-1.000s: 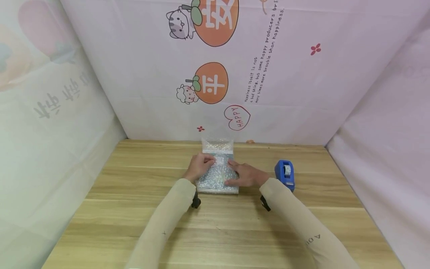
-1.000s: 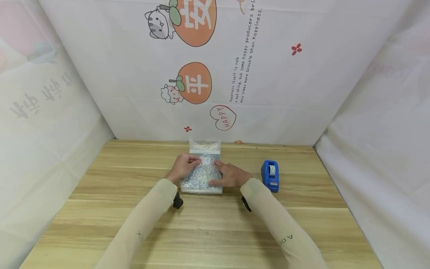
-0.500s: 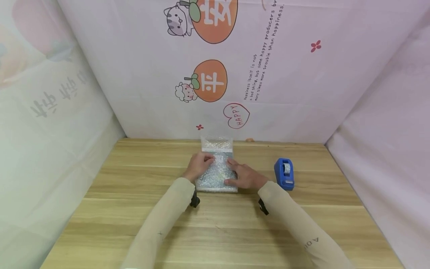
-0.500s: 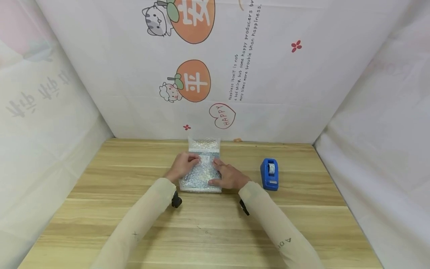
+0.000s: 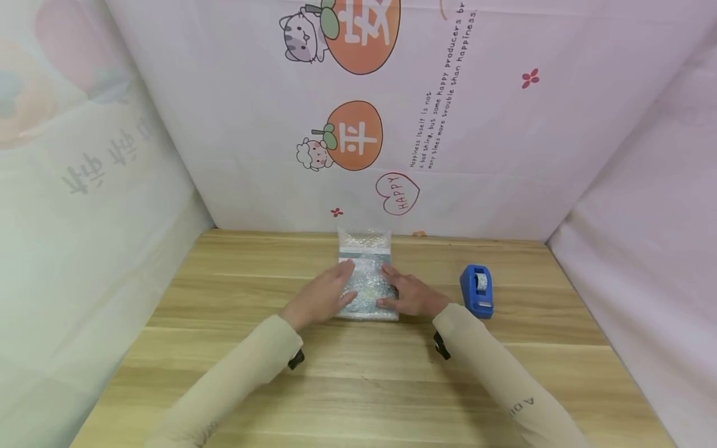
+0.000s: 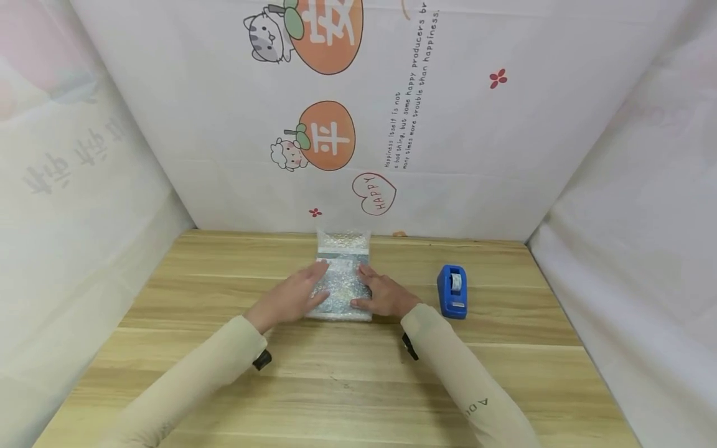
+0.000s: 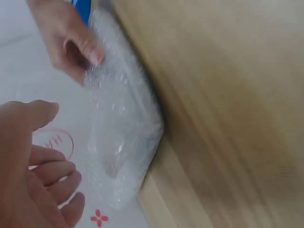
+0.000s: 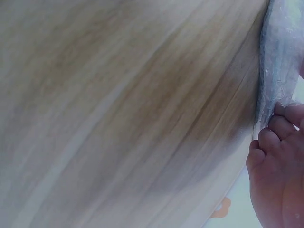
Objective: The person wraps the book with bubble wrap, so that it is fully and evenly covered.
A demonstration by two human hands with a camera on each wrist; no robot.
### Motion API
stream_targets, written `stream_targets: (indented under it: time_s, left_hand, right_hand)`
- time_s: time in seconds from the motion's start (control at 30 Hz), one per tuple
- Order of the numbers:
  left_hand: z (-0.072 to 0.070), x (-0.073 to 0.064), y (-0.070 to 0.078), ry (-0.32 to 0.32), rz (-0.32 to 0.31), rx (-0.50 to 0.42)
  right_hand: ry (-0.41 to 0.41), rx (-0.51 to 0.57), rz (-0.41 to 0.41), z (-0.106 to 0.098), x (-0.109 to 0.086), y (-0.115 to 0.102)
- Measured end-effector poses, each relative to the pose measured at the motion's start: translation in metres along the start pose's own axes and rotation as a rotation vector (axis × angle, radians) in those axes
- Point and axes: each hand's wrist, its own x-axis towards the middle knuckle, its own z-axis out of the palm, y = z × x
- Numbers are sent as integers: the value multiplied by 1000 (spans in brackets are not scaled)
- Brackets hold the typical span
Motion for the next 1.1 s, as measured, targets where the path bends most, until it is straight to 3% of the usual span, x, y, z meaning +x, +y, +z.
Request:
stream_targets:
  time_s: [0.1, 0.27, 0.4, 0.57, 1.1]
  left_hand:
    - [5, -18, 7, -63, 22, 68]
    - [14, -44, 21, -162, 36, 101]
    - [25, -55, 27, -185, 65, 131]
    - [34, -57, 30, -162, 71, 111]
    - [53, -50, 33, -154, -56, 159]
  right_hand:
    - [-5, -6, 0, 0, 0, 0]
    - [-3, 9, -1, -2, -1, -3]
    - [-6, 7, 1, -2, -1, -2]
    - [-9, 6, -7, -4, -2, -2]
    - [-19, -15, -11, -4, 0, -5]
